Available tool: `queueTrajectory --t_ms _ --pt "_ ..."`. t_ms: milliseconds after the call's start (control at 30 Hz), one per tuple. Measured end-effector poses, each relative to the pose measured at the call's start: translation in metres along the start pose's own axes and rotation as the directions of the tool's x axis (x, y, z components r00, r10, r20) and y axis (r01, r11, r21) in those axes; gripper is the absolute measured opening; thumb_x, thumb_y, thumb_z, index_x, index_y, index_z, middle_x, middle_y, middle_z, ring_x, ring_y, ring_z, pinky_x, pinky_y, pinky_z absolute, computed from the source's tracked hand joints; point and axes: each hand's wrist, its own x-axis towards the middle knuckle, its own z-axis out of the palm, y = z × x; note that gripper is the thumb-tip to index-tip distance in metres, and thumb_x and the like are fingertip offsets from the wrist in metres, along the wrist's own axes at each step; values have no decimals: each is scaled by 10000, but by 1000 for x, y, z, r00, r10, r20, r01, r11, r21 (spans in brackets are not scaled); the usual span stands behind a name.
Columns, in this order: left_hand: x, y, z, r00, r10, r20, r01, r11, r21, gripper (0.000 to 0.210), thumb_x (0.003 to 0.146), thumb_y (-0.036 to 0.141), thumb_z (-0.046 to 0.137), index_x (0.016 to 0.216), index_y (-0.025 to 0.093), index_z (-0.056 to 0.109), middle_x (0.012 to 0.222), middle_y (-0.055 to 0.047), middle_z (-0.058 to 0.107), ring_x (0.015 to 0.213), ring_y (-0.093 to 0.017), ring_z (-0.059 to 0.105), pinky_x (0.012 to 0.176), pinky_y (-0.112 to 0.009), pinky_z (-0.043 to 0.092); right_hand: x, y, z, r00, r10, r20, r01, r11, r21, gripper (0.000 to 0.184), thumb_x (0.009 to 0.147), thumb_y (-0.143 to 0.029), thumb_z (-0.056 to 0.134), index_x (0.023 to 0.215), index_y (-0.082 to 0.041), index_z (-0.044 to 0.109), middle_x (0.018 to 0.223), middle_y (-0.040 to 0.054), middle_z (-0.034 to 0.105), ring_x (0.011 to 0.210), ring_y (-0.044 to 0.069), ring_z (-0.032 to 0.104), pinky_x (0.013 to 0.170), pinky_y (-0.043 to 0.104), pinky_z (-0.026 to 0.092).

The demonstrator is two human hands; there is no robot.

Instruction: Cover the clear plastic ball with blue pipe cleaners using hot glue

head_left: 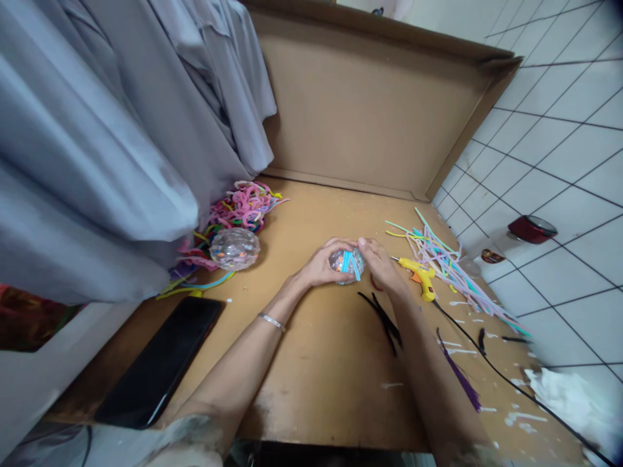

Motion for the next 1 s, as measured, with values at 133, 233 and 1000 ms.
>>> queueTrajectory --t_ms 133,233,1000 --pt "-1 -1 1 1000 -1 8 1 1000 27 525 622 318 854 1090 214 639 1248 -128 633 1254 -293 556 1065 -507 431 2 -7 -4 999 35 -23 -33 995 95 687 899 -749 302 867 -250 774 1004 97 733 1038 275 647 974 467 471" --pt "-3 -2 1 1000 13 -11 -13 998 67 535 629 345 854 1097 199 638 1270 -145 600 1235 -298 572 1055 -505 447 2 -10 -6 996 66 -52 -59 990 131 721 883 -774 288 882 -241 775 1013 106 740 1058 277 652 994 464 463" --pt "-7 -3 -2 978 202 -51 -173 924 340 479 715 385 803 1129 211 636 1347 -160 556 1281 -309 534 1061 -537 449 -4 -22 -9 998 -28 -62 29 1000 8 644 918 -725 304 910 -292 781 1199 98 605 1251 292 511 1099 526 366"
